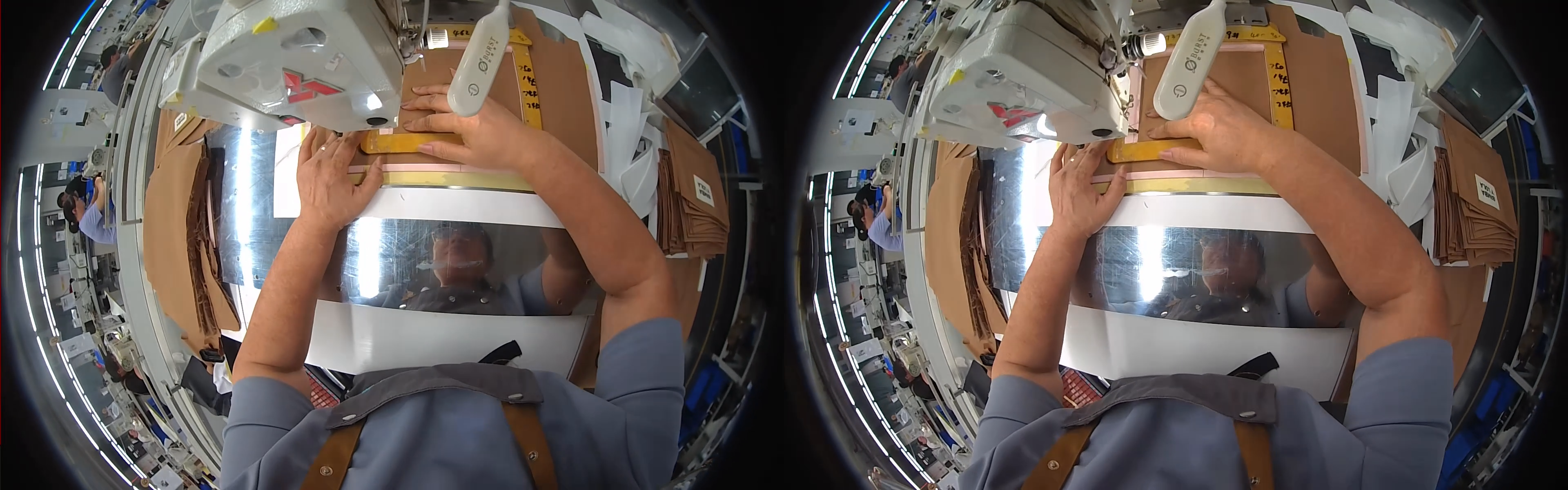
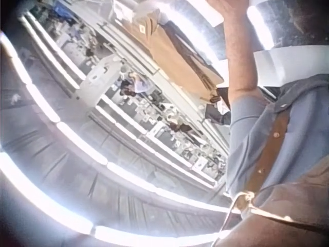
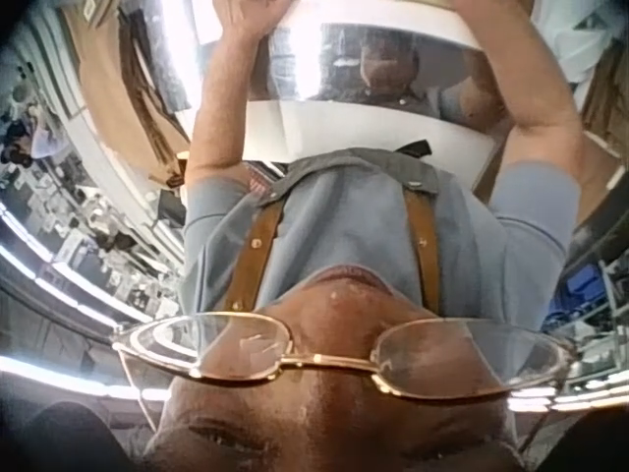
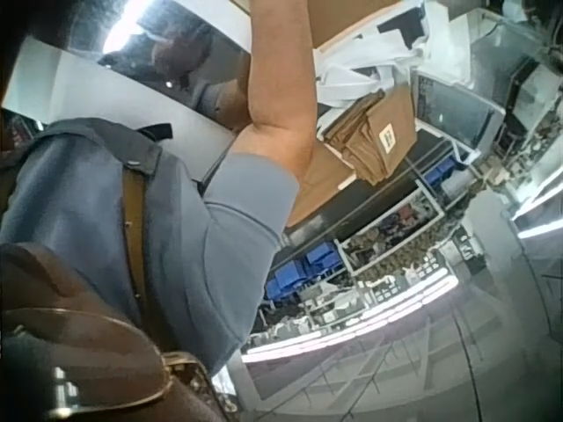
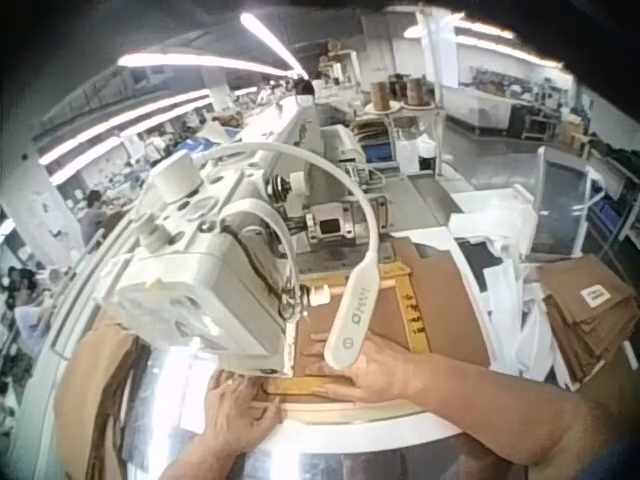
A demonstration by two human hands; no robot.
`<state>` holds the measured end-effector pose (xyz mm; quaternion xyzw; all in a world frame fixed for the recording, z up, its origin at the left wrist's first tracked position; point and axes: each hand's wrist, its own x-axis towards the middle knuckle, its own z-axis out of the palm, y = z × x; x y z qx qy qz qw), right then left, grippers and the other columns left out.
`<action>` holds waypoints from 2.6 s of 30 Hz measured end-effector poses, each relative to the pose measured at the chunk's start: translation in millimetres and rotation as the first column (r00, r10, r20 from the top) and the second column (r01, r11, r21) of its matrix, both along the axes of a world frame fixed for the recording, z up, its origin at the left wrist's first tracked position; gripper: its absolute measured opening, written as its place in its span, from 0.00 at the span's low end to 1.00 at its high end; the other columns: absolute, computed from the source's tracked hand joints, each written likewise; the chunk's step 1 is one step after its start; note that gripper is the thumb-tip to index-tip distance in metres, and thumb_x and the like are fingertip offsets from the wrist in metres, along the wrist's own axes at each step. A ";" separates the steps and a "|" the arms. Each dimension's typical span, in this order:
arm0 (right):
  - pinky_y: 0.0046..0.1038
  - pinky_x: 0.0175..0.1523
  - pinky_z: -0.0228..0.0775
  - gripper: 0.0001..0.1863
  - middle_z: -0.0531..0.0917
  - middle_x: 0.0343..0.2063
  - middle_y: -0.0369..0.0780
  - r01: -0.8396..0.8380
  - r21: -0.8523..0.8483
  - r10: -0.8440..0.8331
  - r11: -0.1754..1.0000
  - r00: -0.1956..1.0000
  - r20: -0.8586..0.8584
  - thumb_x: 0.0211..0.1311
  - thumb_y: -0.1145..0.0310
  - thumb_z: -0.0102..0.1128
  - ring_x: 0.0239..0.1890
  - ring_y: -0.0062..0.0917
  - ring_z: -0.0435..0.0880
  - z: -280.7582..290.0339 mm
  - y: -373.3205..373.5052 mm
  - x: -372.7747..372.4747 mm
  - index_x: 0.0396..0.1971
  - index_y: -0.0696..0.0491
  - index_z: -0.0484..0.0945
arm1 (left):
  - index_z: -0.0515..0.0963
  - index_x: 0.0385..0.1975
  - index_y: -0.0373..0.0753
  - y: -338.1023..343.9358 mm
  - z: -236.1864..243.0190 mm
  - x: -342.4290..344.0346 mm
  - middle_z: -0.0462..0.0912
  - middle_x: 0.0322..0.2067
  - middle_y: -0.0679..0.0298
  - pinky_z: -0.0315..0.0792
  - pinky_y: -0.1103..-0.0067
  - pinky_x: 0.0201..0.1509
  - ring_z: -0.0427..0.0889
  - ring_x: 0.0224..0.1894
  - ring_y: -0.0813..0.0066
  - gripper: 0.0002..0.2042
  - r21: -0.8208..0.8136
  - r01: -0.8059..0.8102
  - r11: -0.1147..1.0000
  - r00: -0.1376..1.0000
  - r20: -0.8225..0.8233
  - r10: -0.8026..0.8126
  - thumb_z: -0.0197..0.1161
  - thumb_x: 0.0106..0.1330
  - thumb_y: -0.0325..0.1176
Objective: The recorder is using an industrial sewing machine to stitch together components of leather bags, including labels and panels.
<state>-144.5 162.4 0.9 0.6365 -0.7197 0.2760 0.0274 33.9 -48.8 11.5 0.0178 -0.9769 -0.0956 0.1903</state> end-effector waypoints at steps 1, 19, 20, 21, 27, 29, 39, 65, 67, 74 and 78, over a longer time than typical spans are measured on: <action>0.45 0.72 0.65 0.17 0.81 0.61 0.39 0.030 0.028 -0.030 0.999 0.999 -0.020 0.66 0.58 0.66 0.67 0.39 0.74 0.2 0.7 0.6 0.51 0.46 0.86 | 0.81 0.52 0.37 0.9 -0.3 0.3 0.88 0.46 0.53 0.62 0.60 0.72 0.85 0.53 0.59 0.21 -0.004 0.000 1.000 1.000 0.005 0.000 0.66 0.62 0.43; 0.65 0.76 0.41 0.18 0.82 0.55 0.36 -0.014 -0.070 0.019 0.997 0.998 0.061 0.65 0.53 0.64 0.66 0.32 0.71 -12.9 5.3 -5.4 0.51 0.40 0.87 | 0.78 0.56 0.32 5.6 -7.2 -10.1 0.85 0.49 0.48 0.57 0.56 0.73 0.79 0.58 0.50 0.23 -0.061 0.054 0.997 0.998 0.021 -0.053 0.62 0.66 0.42; 0.65 0.76 0.42 0.17 0.81 0.55 0.35 -0.019 -0.047 0.021 0.999 0.998 0.062 0.65 0.53 0.64 0.67 0.31 0.70 -12.2 4.1 -2.4 0.51 0.39 0.87 | 0.78 0.57 0.32 6.0 -6.6 -6.3 0.85 0.50 0.48 0.56 0.56 0.74 0.79 0.59 0.50 0.24 -0.051 0.044 0.998 0.999 0.027 -0.043 0.62 0.66 0.42; 0.65 0.76 0.42 0.17 0.81 0.55 0.35 -0.012 -0.049 0.015 0.999 0.998 0.062 0.65 0.53 0.64 0.67 0.31 0.70 -11.5 4.1 -2.4 0.51 0.39 0.87 | 0.78 0.57 0.32 6.2 -6.2 -4.3 0.85 0.50 0.47 0.56 0.57 0.74 0.79 0.60 0.50 0.24 -0.039 0.035 0.999 0.999 0.034 -0.033 0.62 0.67 0.42; 0.66 0.77 0.40 0.18 0.82 0.54 0.37 -0.044 -0.044 0.047 0.998 0.996 0.081 0.65 0.53 0.63 0.66 0.32 0.72 -12.5 -1.1 -3.2 0.53 0.39 0.86 | 0.79 0.57 0.33 0.2 -10.6 -2.5 0.85 0.51 0.50 0.55 0.58 0.74 0.78 0.61 0.53 0.24 -0.086 0.003 0.996 1.000 0.026 0.000 0.63 0.65 0.42; 0.64 0.76 0.42 0.19 0.82 0.55 0.37 -0.075 -0.037 0.078 0.996 0.994 0.078 0.64 0.52 0.64 0.64 0.34 0.74 -12.7 -7.4 -3.4 0.53 0.41 0.86 | 0.81 0.54 0.35 -10.7 -16.4 2.8 0.86 0.50 0.52 0.57 0.58 0.73 0.80 0.59 0.55 0.22 -0.085 0.008 0.996 1.000 -0.025 -0.010 0.65 0.63 0.41; 0.43 0.70 0.66 0.17 0.83 0.58 0.40 -0.028 -0.098 0.028 0.995 1.000 0.002 0.63 0.57 0.69 0.66 0.39 0.75 -1.7 1.8 -1.6 0.48 0.49 0.87 | 0.81 0.52 0.38 -3.5 -4.9 -1.3 0.88 0.47 0.57 0.57 0.61 0.73 0.84 0.55 0.63 0.20 -0.042 0.002 0.999 1.000 -0.012 -0.002 0.67 0.63 0.41; 0.58 0.78 0.44 0.18 0.79 0.61 0.37 0.011 0.044 -0.012 0.999 1.000 0.013 0.67 0.56 0.65 0.71 0.32 0.70 -1.6 -0.1 0.3 0.54 0.45 0.85 | 0.79 0.58 0.38 -9.5 -5.4 0.7 0.89 0.43 0.54 0.51 0.55 0.77 0.82 0.59 0.60 0.24 -0.020 0.038 0.999 0.999 0.016 -0.038 0.62 0.66 0.45; 0.58 0.78 0.44 0.18 0.79 0.61 0.37 0.012 0.060 -0.014 0.998 1.000 0.024 0.68 0.56 0.64 0.71 0.32 0.69 -1.6 0.5 1.3 0.54 0.45 0.85 | 0.79 0.58 0.38 -8.9 -5.6 1.6 0.89 0.43 0.54 0.51 0.56 0.77 0.82 0.59 0.60 0.24 -0.022 0.037 0.999 0.999 0.019 -0.037 0.62 0.66 0.45; 0.57 0.79 0.41 0.18 0.79 0.61 0.36 0.023 0.055 -0.023 0.998 1.000 0.002 0.68 0.55 0.64 0.72 0.30 0.68 -4.1 -2.9 -7.8 0.54 0.44 0.85 | 0.81 0.55 0.36 -10.0 -2.9 -7.1 0.88 0.38 0.55 0.52 0.57 0.77 0.85 0.52 0.61 0.23 -0.027 0.024 0.999 0.999 0.034 -0.023 0.63 0.64 0.44; 0.56 0.80 0.40 0.18 0.79 0.62 0.36 0.040 0.071 -0.041 0.997 0.999 0.016 0.68 0.54 0.64 0.72 0.30 0.68 -2.2 -7.1 -3.6 0.54 0.44 0.85 | 0.82 0.52 0.34 -14.2 -4.3 -5.4 0.88 0.37 0.55 0.52 0.58 0.77 0.86 0.48 0.61 0.22 -0.055 0.027 0.998 1.000 -0.013 -0.027 0.62 0.64 0.43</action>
